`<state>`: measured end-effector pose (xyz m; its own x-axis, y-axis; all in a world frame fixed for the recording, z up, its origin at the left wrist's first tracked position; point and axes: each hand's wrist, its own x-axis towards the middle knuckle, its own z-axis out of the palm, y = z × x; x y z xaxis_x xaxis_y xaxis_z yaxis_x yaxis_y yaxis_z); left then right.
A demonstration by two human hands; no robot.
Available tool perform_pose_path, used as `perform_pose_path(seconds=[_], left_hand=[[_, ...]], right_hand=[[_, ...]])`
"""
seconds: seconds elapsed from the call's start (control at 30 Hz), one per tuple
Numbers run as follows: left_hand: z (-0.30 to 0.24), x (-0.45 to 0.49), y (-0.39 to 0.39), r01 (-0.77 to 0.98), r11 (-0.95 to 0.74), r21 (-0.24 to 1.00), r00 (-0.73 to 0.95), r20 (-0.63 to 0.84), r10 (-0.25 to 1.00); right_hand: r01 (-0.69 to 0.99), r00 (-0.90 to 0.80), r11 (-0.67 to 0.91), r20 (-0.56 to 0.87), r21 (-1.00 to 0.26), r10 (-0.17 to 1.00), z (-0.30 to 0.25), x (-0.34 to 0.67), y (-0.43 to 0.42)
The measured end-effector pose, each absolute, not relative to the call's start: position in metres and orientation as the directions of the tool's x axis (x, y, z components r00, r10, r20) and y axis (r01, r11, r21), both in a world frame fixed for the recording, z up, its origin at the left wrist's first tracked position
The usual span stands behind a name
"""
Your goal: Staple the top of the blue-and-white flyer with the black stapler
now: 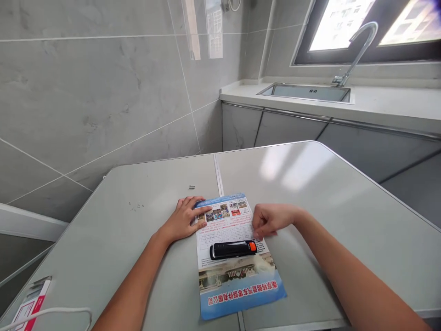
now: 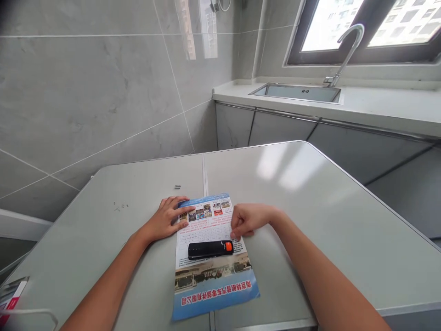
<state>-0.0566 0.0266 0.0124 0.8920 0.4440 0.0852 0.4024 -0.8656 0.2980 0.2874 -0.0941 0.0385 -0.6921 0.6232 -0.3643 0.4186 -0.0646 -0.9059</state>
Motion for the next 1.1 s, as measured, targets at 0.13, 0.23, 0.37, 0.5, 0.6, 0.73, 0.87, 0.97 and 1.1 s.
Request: perform_pose_path(seconds=[0.13, 0.23, 0.37, 0.5, 0.6, 0.73, 0.87, 0.97, 1.1], left_hand=[[0.008, -0.054, 0.026, 0.431, -0.864, 0.262, 0.88, 0.09, 0.466], [0.005, -0.05, 0.025, 0.457, -0.857, 0.237, 0.867, 0.096, 0.489], [0.003, -0.045, 0.021, 0.499, -0.842, 0.205, 0.832, 0.158, 0.532], [0.005, -0.043, 0.019, 0.47, -0.857, 0.21, 0.838, 0.199, 0.508], [0.009, -0.047, 0.021, 0.393, -0.878, 0.273, 0.897, 0.096, 0.431], [0.011, -0.052, 0.024, 0.347, -0.884, 0.314, 0.926, 0.036, 0.376], [0.012, -0.053, 0.024, 0.352, -0.875, 0.333, 0.922, 0.039, 0.385], [0.013, -0.052, 0.022, 0.359, -0.868, 0.342, 0.916, 0.046, 0.398], [0.012, -0.049, 0.018, 0.357, -0.864, 0.356, 0.902, 0.106, 0.417]], right_hand=[[0.426, -0.571, 0.254, -0.04, -0.868, 0.82, 0.048, 0.264, -0.097], [0.5, -0.631, 0.417, 0.011, -0.759, 0.776, 0.048, 0.241, -0.106], [0.612, -0.628, 0.475, -0.025, -0.633, 0.777, 0.045, 0.222, -0.114], [0.648, -0.59, 0.506, 0.045, -0.57, 0.806, 0.045, 0.224, -0.112], [0.653, -0.544, 0.503, 0.112, -0.566, 0.832, 0.045, 0.23, -0.108], [0.689, -0.473, 0.479, 0.163, -0.544, 0.866, 0.044, 0.235, -0.105], [0.705, -0.471, 0.483, 0.166, -0.52, 0.866, 0.041, 0.235, -0.104], [0.707, -0.481, 0.493, 0.166, -0.507, 0.861, 0.039, 0.235, -0.103], [0.652, -0.439, 0.492, 0.241, -0.577, 0.865, 0.04, 0.244, -0.102]])
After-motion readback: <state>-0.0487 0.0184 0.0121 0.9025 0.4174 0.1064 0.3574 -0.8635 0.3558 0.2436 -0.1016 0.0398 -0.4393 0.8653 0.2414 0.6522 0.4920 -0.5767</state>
